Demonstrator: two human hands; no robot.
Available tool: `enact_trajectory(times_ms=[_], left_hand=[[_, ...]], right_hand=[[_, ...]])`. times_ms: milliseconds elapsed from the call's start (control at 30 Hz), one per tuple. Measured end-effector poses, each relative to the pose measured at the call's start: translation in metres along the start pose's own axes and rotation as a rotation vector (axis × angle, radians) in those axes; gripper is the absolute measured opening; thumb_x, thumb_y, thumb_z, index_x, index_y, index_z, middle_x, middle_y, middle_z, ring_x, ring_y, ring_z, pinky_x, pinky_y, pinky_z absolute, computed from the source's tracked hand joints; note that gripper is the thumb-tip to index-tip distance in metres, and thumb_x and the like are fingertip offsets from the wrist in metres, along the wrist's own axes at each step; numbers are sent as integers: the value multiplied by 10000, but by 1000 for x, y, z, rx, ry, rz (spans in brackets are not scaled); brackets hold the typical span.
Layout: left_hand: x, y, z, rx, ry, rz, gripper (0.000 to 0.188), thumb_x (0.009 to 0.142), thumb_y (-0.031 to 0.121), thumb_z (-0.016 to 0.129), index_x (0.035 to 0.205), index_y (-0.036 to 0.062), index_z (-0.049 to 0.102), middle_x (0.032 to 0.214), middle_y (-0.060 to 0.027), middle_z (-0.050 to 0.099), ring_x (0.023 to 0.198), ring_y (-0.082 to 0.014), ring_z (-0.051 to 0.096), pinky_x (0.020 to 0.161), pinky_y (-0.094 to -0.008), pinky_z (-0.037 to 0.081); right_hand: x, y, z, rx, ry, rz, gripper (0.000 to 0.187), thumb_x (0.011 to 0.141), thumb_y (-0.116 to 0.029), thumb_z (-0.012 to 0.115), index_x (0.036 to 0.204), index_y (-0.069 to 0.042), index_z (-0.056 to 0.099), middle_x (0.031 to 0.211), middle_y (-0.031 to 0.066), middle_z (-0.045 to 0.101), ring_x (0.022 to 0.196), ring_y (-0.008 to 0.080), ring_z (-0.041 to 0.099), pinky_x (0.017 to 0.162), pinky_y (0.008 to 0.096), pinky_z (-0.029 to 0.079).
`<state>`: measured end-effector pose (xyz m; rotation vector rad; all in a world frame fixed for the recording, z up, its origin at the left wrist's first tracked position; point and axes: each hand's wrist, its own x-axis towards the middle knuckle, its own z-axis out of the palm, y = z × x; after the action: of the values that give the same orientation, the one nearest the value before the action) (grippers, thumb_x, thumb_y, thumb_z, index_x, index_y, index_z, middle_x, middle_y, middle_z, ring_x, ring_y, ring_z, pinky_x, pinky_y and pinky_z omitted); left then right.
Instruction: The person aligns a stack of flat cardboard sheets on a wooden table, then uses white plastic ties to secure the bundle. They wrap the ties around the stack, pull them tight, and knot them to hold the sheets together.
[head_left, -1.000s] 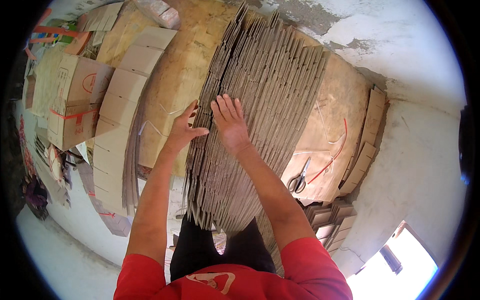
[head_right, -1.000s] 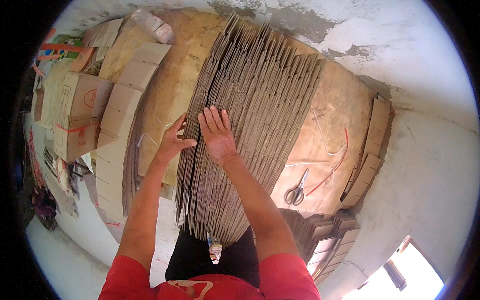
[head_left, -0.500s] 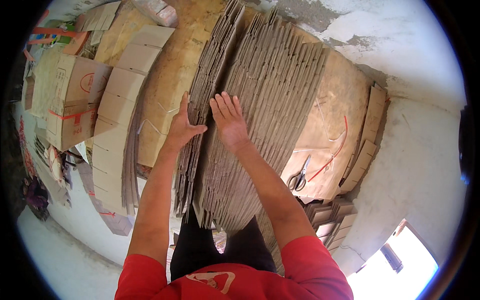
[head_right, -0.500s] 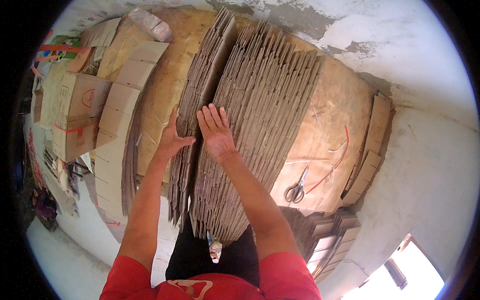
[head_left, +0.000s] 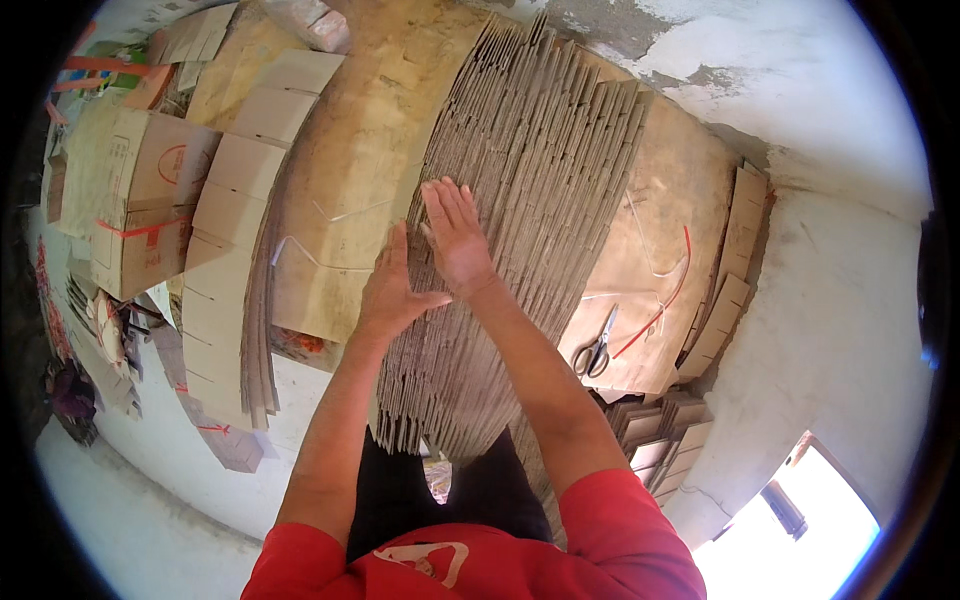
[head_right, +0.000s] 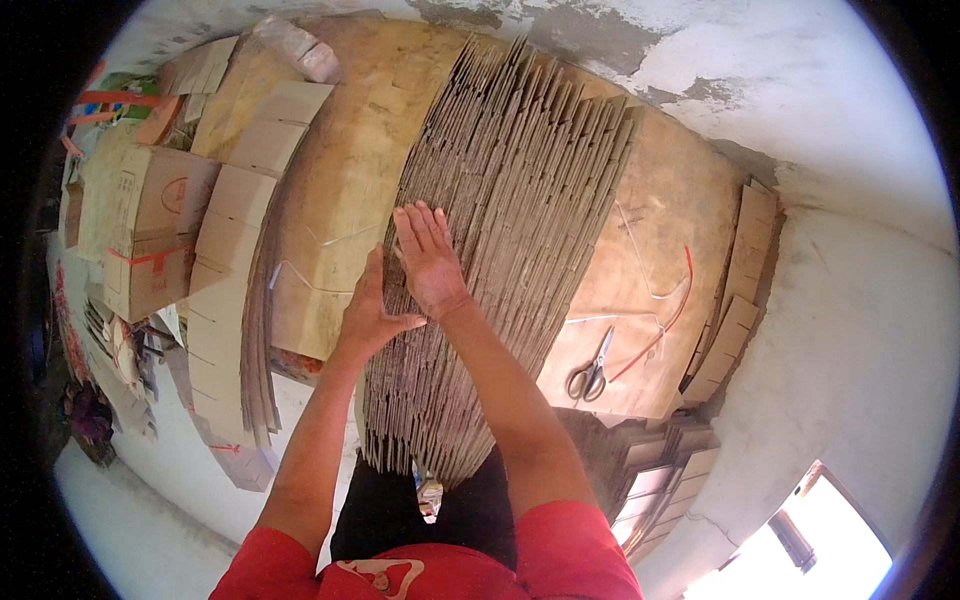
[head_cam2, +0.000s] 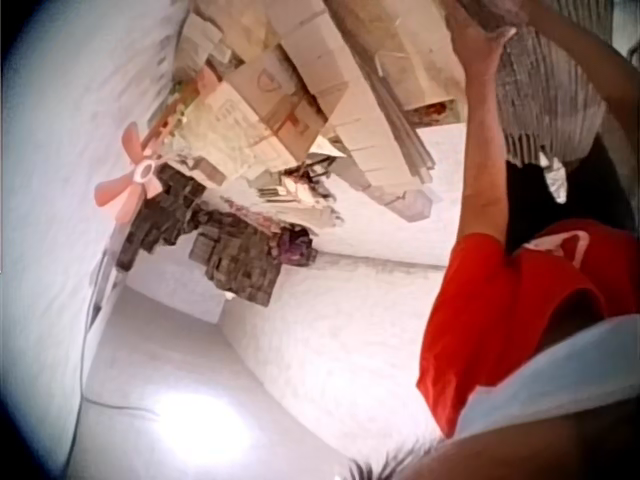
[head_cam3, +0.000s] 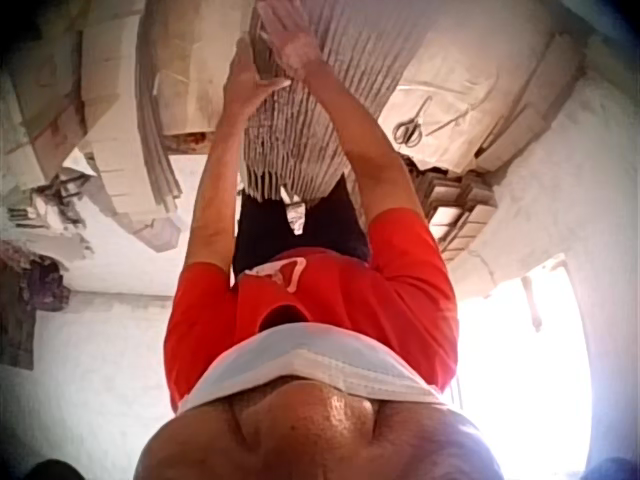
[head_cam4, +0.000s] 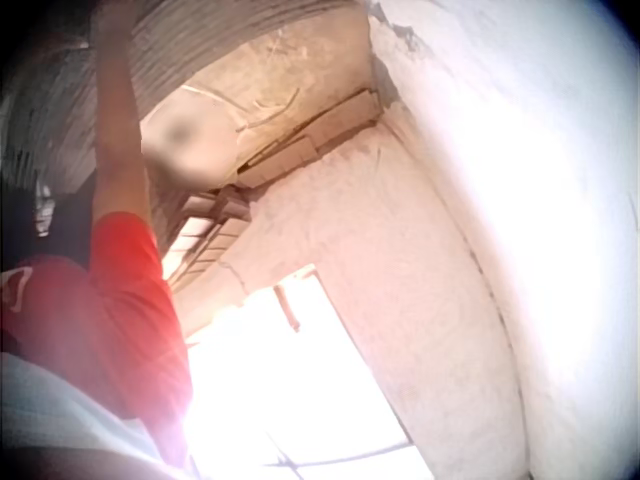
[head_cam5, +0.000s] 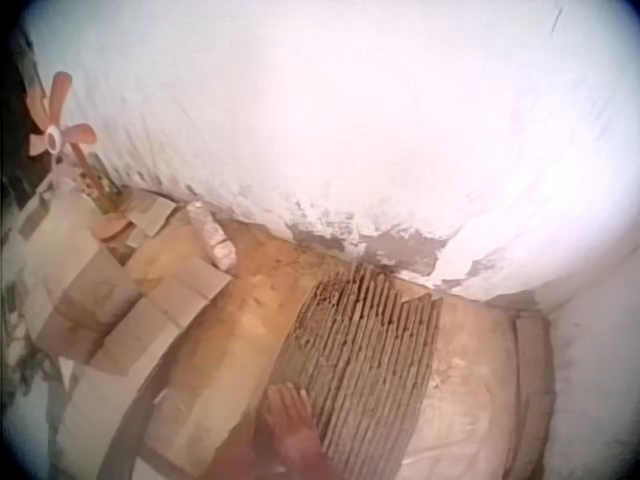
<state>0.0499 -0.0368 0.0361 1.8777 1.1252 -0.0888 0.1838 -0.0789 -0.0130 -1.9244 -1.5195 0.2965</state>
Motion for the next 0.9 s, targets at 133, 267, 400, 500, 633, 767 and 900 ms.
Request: enact_trajectory(times_ms=[133, 267, 400, 500, 633, 767, 900], left_hand=[[3, -20, 7, 1, 32, 36, 1134, 567, 184, 836, 1459, 44, 151, 1464, -197, 297, 1351, -323, 302, 1086, -384, 303], [8, -46, -3, -191, 12, 97, 1141, 560, 146, 832, 1466, 54, 144, 1469, -191, 297, 1356, -306, 301, 1096, -361, 284], [10, -60, -15, -204, 16, 76, 1174, 552, 139, 832, 1471, 44, 108, 1474, -210, 276, 1366, -297, 287, 1104, -333, 263], [8, -59, -16, -189, 144, 47, 1233, 533, 206, 856, 1467, 27, 72, 1478, -234, 240, 1365, -336, 268, 1101, -362, 268], [2, -34, -3, 86, 156, 52, 1294, 512, 305, 871, 1464, 18, 43, 1486, -244, 197, 1357, -381, 248, 1102, -409, 258], [5, -22, 3, 191, 98, -10, 1291, 509, 318, 870, 1465, 27, 52, 1488, -242, 193, 1360, -378, 241, 1106, -427, 245], [9, -31, -3, 137, 57, 28, 1254, 528, 289, 860, 1464, 26, 68, 1485, -239, 205, 1363, -366, 243, 1106, -430, 247]], right_hand=[[4, -10, -13, -7, -5, 12, 593, 814, -95, 636, 1343, 7, 387, 1350, 192, 424, 1305, 355, 356, 1100, 487, 258], [-14, -14, -16, -128, -72, 101, 579, 854, -145, 590, 1372, -25, 362, 1408, 168, 368, 1352, 320, 293, 1128, 473, 207], [-30, -8, -11, -225, -117, 103, 550, 872, -143, 564, 1373, -31, 367, 1412, 149, 375, 1359, 313, 285, 1131, 467, 205], [-31, -6, -9, -198, -62, 80, 537, 876, -111, 542, 1378, -33, 370, 1408, 143, 391, 1359, 301, 291, 1136, 452, 208], [-27, -8, -13, -171, -90, 58, 558, 850, -28, 529, 1384, -33, 368, 1405, 142, 405, 1357, 285, 302, 1145, 427, 213], [-23, -9, -14, -146, -122, 26, 598, 812, 29, 532, 1384, -31, 367, 1412, 139, 399, 1353, 283, 309, 1149, 416, 214], [-26, -6, -12, -122, -60, 36, 602, 794, 25, 547, 1371, -21, 381, 1407, 151, 400, 1350, 293, 314, 1147, 420, 222]])
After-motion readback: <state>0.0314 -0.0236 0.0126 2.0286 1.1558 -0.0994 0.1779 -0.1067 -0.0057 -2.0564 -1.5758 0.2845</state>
